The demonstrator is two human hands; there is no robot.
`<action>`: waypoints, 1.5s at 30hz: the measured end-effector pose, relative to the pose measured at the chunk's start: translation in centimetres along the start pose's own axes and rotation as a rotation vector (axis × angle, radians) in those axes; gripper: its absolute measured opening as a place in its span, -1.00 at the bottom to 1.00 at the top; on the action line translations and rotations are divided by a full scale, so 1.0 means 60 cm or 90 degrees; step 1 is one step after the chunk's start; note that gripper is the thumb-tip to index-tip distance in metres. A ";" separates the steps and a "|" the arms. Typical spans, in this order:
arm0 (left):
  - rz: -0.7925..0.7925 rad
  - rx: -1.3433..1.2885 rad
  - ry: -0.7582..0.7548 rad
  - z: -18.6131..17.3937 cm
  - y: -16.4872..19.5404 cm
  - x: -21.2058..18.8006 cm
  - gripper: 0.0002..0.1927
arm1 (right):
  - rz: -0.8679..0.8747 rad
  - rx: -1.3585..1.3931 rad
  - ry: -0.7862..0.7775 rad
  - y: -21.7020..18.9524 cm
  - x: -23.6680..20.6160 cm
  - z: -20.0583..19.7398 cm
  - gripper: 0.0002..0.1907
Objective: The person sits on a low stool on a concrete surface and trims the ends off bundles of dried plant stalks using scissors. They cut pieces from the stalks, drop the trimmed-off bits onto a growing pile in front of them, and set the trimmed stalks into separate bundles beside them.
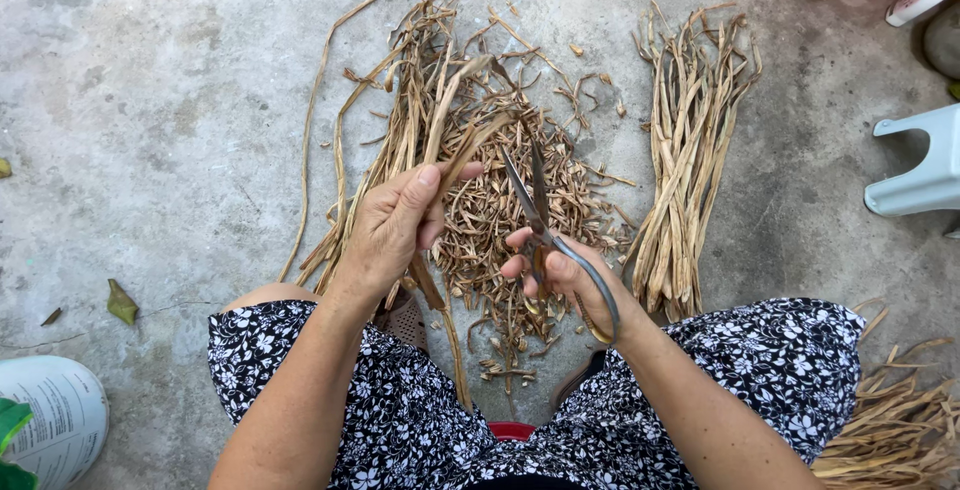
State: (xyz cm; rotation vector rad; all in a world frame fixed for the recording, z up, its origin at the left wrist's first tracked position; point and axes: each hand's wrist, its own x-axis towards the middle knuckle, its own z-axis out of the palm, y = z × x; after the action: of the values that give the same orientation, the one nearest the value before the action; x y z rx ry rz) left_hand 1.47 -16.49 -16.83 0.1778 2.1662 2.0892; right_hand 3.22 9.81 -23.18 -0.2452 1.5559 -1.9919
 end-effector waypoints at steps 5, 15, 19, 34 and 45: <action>-0.020 0.007 -0.075 0.002 0.000 0.000 -0.47 | -0.013 0.042 0.040 -0.002 0.012 -0.007 -0.18; -0.053 0.010 -0.030 -0.010 -0.001 -0.008 -0.45 | 0.008 0.132 0.152 0.023 0.008 -0.016 -0.29; -0.050 -0.012 -0.049 -0.015 0.005 -0.015 -0.43 | 0.027 0.143 0.070 0.023 0.019 -0.015 -0.28; -0.062 -0.057 -0.140 -0.019 0.018 -0.024 -0.42 | 0.006 0.245 0.084 0.024 0.056 -0.051 -0.34; -0.016 -0.304 0.032 0.015 0.003 0.001 -0.50 | -0.127 0.002 0.131 0.011 0.056 0.051 -0.43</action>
State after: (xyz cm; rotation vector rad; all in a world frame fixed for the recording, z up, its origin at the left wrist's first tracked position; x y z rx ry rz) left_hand 1.55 -15.60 -16.66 0.0487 1.6138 2.5388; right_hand 2.21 5.36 -23.56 -0.2054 1.7136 -2.2329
